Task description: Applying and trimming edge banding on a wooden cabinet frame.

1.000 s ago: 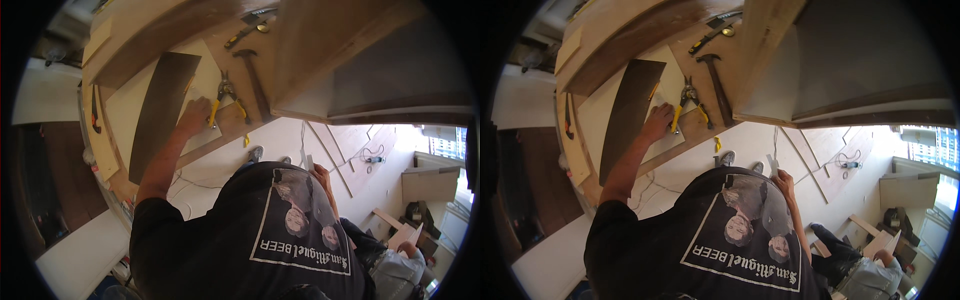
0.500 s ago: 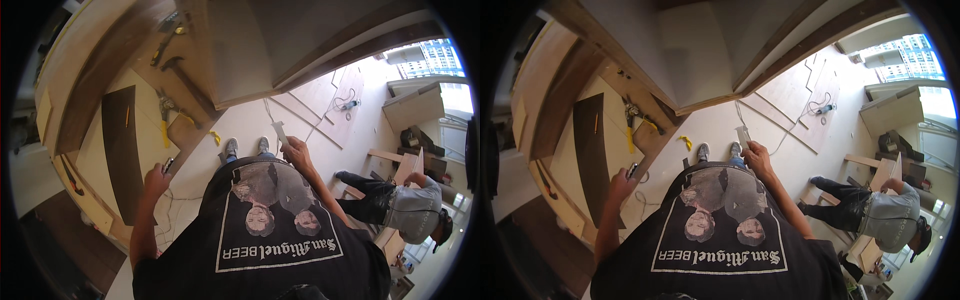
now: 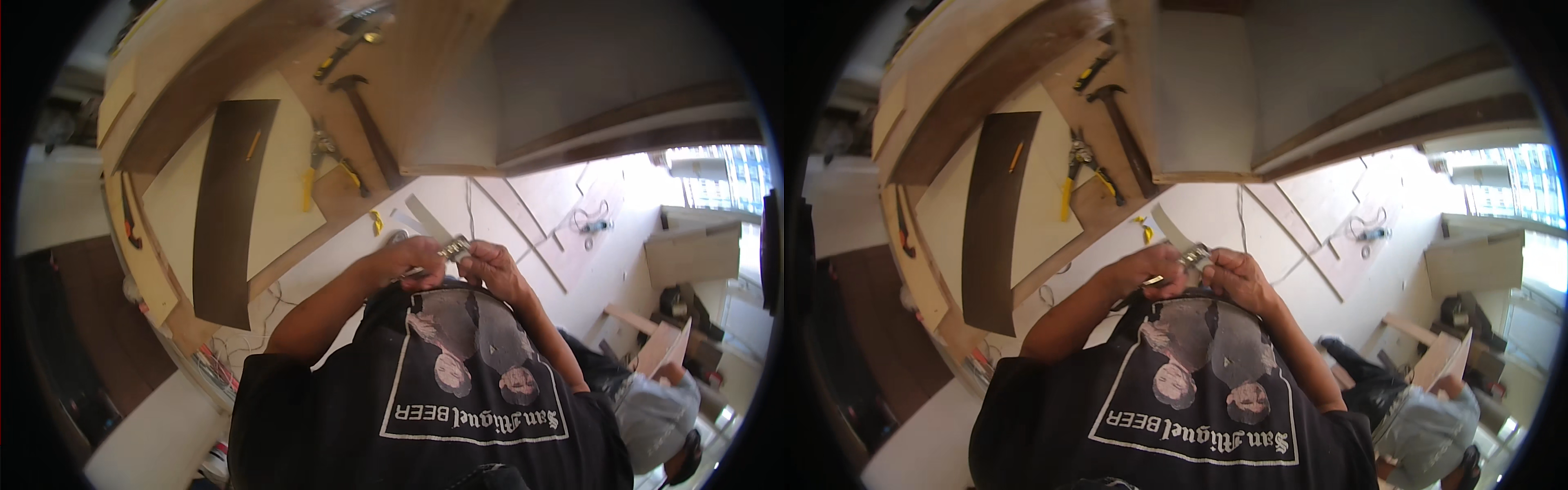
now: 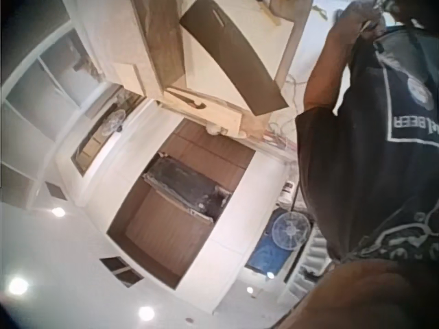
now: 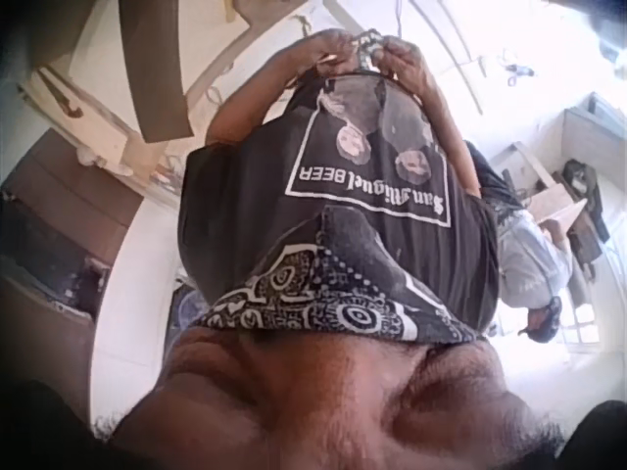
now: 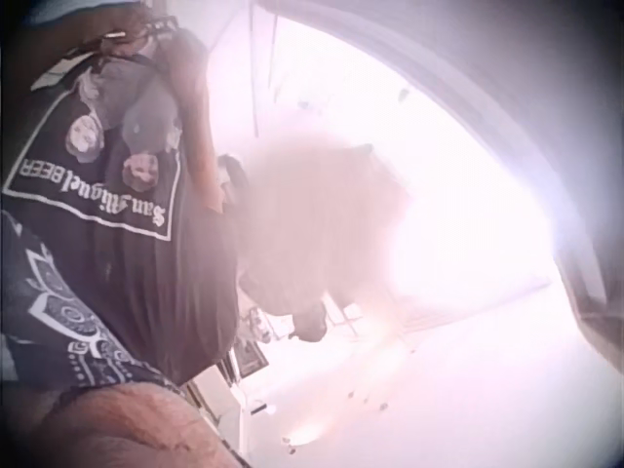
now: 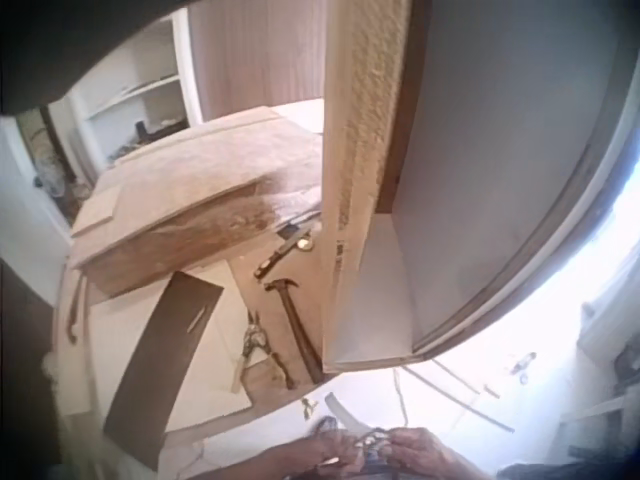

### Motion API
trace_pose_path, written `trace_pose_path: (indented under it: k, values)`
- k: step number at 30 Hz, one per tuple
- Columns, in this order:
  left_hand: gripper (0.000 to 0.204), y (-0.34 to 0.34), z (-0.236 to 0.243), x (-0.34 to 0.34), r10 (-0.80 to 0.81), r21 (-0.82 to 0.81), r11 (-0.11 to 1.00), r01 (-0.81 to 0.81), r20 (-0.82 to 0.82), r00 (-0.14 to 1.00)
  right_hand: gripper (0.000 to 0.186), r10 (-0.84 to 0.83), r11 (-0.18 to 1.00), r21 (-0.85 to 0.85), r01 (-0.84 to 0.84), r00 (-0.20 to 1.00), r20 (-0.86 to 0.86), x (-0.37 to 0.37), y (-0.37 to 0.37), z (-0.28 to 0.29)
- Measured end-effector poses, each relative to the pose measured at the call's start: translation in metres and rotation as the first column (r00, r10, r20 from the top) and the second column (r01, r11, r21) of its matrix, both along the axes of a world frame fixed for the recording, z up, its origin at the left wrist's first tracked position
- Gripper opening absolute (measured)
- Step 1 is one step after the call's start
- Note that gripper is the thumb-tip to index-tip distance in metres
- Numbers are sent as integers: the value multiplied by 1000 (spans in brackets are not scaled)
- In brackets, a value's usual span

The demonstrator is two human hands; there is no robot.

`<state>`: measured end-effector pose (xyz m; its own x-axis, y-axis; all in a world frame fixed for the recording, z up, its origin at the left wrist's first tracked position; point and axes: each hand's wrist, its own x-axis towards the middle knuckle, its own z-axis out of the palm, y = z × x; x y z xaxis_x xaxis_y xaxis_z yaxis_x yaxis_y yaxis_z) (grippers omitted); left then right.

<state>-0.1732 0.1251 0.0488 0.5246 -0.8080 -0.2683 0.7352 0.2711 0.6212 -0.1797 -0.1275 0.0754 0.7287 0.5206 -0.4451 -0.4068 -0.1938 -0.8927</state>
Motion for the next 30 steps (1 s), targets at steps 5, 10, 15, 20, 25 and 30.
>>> trace_pose_path:
  k: [5,10,15,20,25,30]
  values:
    - [64,-19,19,-17,47,44,998,-48,23,999,15,154,985,-95,-146,985,75,7,0,11]
    - [56,-57,-29,-58,269,267,704,-659,758,594,18,255,938,-259,-231,965,63,6,-1,7]
    - [49,-50,-38,-87,391,397,411,-821,737,552,20,311,933,-200,-300,950,25,-1,-2,10]
    - [43,-21,-29,-116,367,639,80,-765,695,619,21,421,901,-167,-400,899,116,1,-17,6]
    - [26,59,-65,-179,458,503,-584,-636,852,253,17,411,907,-115,-406,911,24,14,-50,18]
    - [19,8,22,-173,845,461,-67,-885,497,195,16,226,973,41,-229,972,65,15,-41,16]
